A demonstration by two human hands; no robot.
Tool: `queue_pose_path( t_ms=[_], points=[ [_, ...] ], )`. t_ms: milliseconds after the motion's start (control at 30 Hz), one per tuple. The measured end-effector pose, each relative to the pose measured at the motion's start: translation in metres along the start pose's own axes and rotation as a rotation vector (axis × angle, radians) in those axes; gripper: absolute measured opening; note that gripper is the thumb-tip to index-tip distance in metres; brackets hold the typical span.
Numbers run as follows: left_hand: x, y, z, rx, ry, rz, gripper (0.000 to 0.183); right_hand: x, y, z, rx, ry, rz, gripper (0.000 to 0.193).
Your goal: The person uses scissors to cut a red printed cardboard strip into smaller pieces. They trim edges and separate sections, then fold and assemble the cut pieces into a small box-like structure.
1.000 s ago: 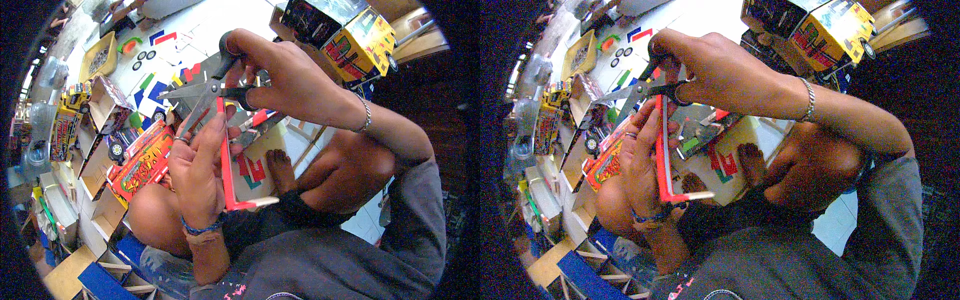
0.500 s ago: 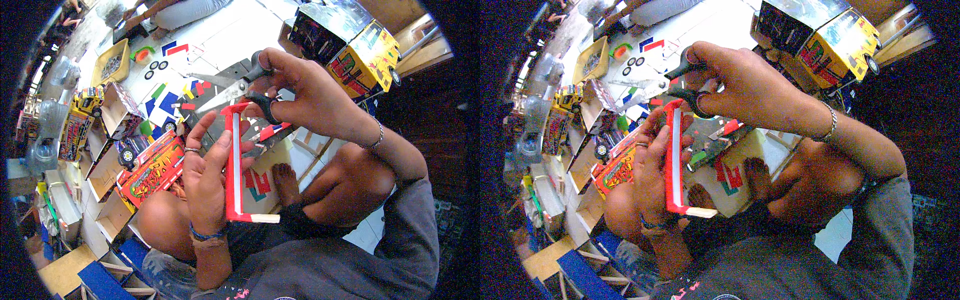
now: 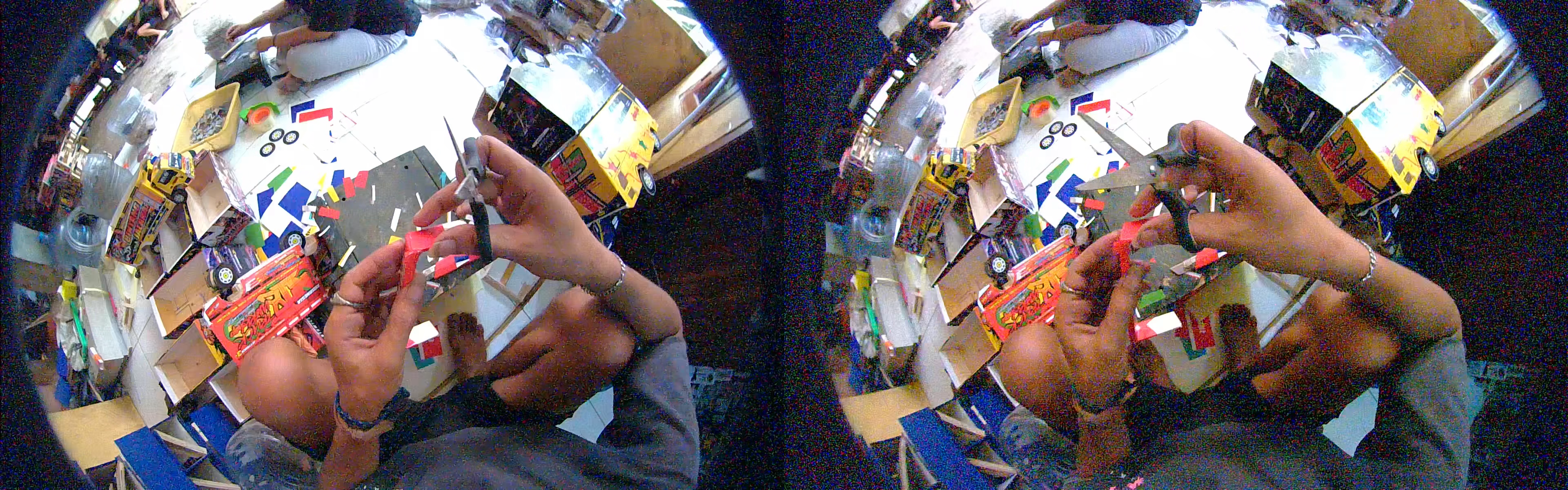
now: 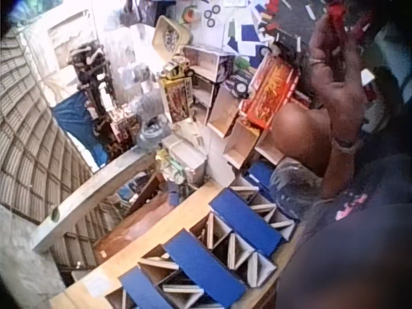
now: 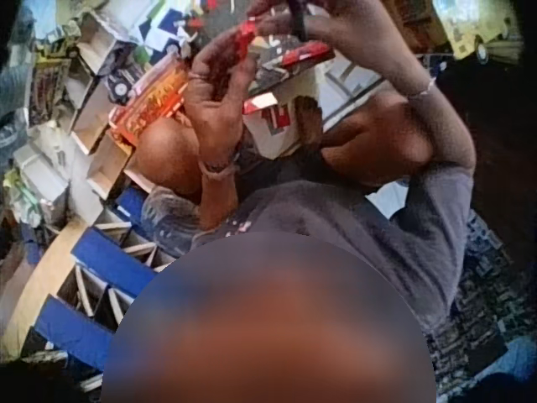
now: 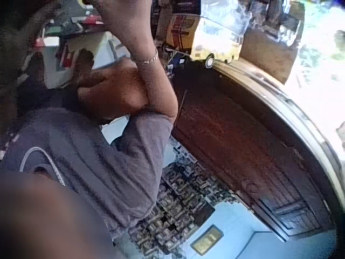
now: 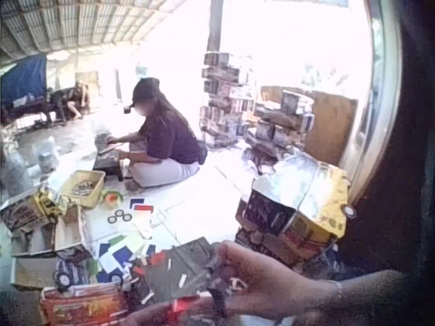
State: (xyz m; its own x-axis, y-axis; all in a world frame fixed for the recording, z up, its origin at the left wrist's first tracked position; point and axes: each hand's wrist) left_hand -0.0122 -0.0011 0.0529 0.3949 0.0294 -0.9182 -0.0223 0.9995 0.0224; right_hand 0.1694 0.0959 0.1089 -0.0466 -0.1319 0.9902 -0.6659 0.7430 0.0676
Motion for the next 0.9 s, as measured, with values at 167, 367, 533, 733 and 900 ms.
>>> queue_pose_path(
  t_ms=[167, 367, 533, 733, 900],
  points=[
    [0.006, -0.006, -0.002, 0.024, 0.246, 0.081, 0.034, 0.003, -0.003, 0.000, 0.001, 0.091, 0.103, 0.050],
    [0.004, -0.004, -0.010, 0.113, 0.538, 0.213, 0.040, 0.012, -0.016, -0.001, 0.024, -0.263, 0.145, 0.047],
    [-0.004, -0.002, -0.011, 0.209, 0.724, 0.283, 0.043, 0.012, -0.021, -0.005, 0.090, -0.485, 0.167, 0.052],
    [-0.003, 0.001, -0.012, 0.277, 0.762, 0.269, 0.042, 0.011, -0.023, -0.006, 0.164, -0.713, 0.136, 0.051],
    [-0.003, 0.003, -0.011, 0.270, 0.672, 0.123, 0.035, 0.006, -0.018, -0.004, 0.062, -0.684, 0.225, 0.049]
  ],
)
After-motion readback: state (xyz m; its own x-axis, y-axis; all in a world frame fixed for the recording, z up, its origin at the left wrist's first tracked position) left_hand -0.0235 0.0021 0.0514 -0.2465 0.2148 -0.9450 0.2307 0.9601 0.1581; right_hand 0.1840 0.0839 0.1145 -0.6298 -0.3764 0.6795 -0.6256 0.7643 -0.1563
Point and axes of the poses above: each hand's wrist, its own y-axis towards the middle knuckle, its own z-axis out of the palm, x = y × z, and after that the axes turned 7 degrees about x, right-handed
